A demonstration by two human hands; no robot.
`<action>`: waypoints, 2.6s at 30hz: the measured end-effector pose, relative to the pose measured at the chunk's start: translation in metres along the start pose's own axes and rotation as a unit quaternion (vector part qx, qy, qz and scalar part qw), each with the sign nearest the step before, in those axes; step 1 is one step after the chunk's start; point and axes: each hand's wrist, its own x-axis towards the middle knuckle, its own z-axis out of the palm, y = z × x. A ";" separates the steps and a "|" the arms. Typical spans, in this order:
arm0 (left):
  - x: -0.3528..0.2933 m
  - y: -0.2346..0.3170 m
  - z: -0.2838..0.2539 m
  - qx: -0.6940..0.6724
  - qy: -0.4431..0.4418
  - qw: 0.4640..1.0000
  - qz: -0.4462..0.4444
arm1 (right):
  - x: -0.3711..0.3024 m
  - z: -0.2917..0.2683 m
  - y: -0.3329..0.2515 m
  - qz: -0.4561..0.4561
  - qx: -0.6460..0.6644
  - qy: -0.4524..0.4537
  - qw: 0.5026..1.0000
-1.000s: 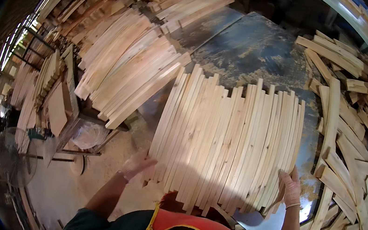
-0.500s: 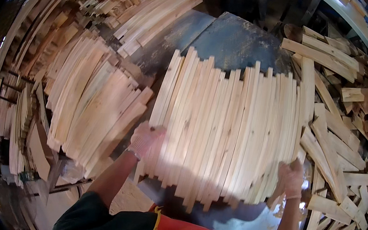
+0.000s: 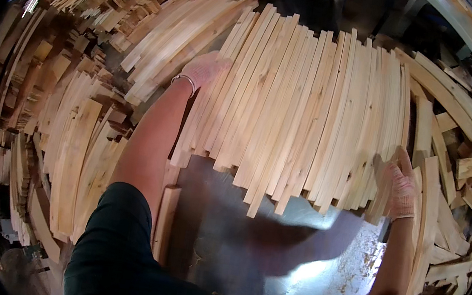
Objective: The person repeatedly picks up wooden planks from a large pile on a metal table and stacks them into neat rows. The person handles the planks by hand, moving them from the disorganized pile to the organized stack.
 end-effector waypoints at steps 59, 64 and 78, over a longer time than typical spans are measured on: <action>-0.646 -0.008 0.087 0.171 0.094 0.978 -0.077 | -0.402 0.192 -0.007 0.135 0.140 -0.022 0.981; -0.627 -0.104 0.096 0.218 0.013 0.971 -0.097 | -0.435 0.167 -0.031 0.151 -0.041 -0.054 0.986; -0.622 -0.094 0.061 0.288 0.028 0.945 0.155 | -0.424 -0.053 -0.047 0.076 -0.090 0.243 0.963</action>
